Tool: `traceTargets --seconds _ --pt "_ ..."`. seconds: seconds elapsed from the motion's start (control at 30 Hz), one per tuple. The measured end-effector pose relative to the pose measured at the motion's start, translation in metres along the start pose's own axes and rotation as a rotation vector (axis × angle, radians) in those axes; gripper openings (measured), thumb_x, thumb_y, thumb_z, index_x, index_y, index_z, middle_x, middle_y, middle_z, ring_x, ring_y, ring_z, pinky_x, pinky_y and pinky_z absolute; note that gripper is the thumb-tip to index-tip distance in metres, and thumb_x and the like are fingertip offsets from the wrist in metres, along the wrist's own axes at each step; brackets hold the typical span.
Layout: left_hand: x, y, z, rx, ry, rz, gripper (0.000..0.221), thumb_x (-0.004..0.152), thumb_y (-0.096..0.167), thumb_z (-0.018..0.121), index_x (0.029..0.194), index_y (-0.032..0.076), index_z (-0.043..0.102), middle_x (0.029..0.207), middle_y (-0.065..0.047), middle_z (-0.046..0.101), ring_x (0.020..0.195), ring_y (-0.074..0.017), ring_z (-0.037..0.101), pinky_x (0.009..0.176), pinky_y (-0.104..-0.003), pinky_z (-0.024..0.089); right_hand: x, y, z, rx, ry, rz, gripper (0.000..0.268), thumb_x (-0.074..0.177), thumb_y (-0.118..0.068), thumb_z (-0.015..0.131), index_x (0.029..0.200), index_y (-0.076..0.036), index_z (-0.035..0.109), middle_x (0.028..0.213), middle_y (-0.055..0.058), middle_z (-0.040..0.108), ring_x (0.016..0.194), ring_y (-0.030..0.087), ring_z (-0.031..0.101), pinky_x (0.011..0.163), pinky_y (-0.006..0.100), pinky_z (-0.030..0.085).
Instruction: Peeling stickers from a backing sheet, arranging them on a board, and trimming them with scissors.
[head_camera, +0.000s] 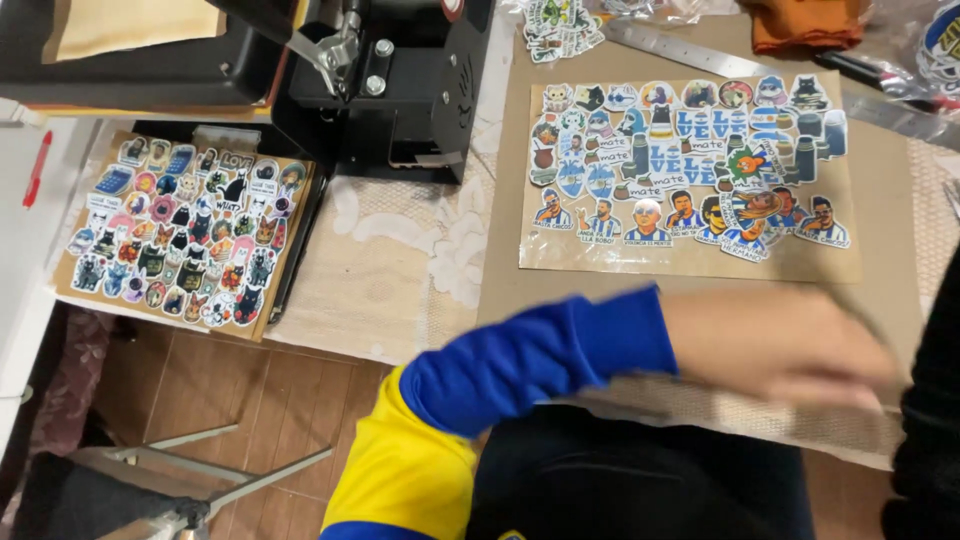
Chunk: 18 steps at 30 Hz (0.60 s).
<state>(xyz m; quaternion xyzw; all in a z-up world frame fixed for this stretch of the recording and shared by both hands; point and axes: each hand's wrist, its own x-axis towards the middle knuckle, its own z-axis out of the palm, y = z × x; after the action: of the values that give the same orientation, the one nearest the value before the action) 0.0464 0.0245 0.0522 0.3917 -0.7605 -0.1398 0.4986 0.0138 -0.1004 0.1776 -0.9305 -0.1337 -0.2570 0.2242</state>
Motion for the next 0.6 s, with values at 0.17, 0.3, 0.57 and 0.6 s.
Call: traceTargets --seconds 0.17,0.3,0.57,0.6 --pt "-0.012 -0.029 -0.135 0.684 0.066 -0.289 0.014 0.079 0.017 0.068 0.076 0.023 0.055 0.076 0.006 0.068 0.071 -0.0147 0.068 0.055 -0.034 0.054 0.011 -0.065 0.044 0.039 0.01 0.03 0.038 0.093 -0.042 0.081 0.083 -0.009 0.067 0.075 0.003 0.064 0.068 0.018 0.057 0.066 0.032 0.04" --pt "-0.024 -0.02 -0.149 0.846 0.128 -0.264 0.014 0.081 0.015 0.066 0.077 0.021 0.054 0.076 0.005 0.064 0.071 -0.0151 0.063 0.057 -0.034 0.052 0.025 -0.13 0.094 0.215 -0.105 -0.085 0.053 0.083 -0.064 0.068 0.094 -0.012 0.064 0.089 0.0 0.071 0.065 0.014 0.067 0.05 0.032 0.047" --pt "-0.047 0.003 -0.177 1.201 0.27 -0.26 0.015 0.085 0.013 0.062 0.078 0.019 0.051 0.075 0.002 0.055 0.07 -0.0156 0.054 0.059 -0.034 0.047 0.018 -0.118 0.091 0.449 -0.202 -0.304 0.028 0.1 -0.022 0.049 0.075 -0.012 0.041 0.063 0.004 0.044 0.054 0.026 0.047 0.045 0.042 0.032" --pt "-0.049 0.006 -0.18 1.247 0.288 -0.258 0.015 0.085 0.012 0.061 0.078 0.019 0.05 0.075 0.002 0.054 0.07 -0.0156 0.053 0.06 -0.034 0.046 0.015 -0.117 0.09 0.521 -0.134 -0.41 0.026 0.094 -0.013 0.053 0.071 -0.013 0.042 0.058 0.002 0.039 0.045 0.02 0.04 0.043 0.036 0.032"
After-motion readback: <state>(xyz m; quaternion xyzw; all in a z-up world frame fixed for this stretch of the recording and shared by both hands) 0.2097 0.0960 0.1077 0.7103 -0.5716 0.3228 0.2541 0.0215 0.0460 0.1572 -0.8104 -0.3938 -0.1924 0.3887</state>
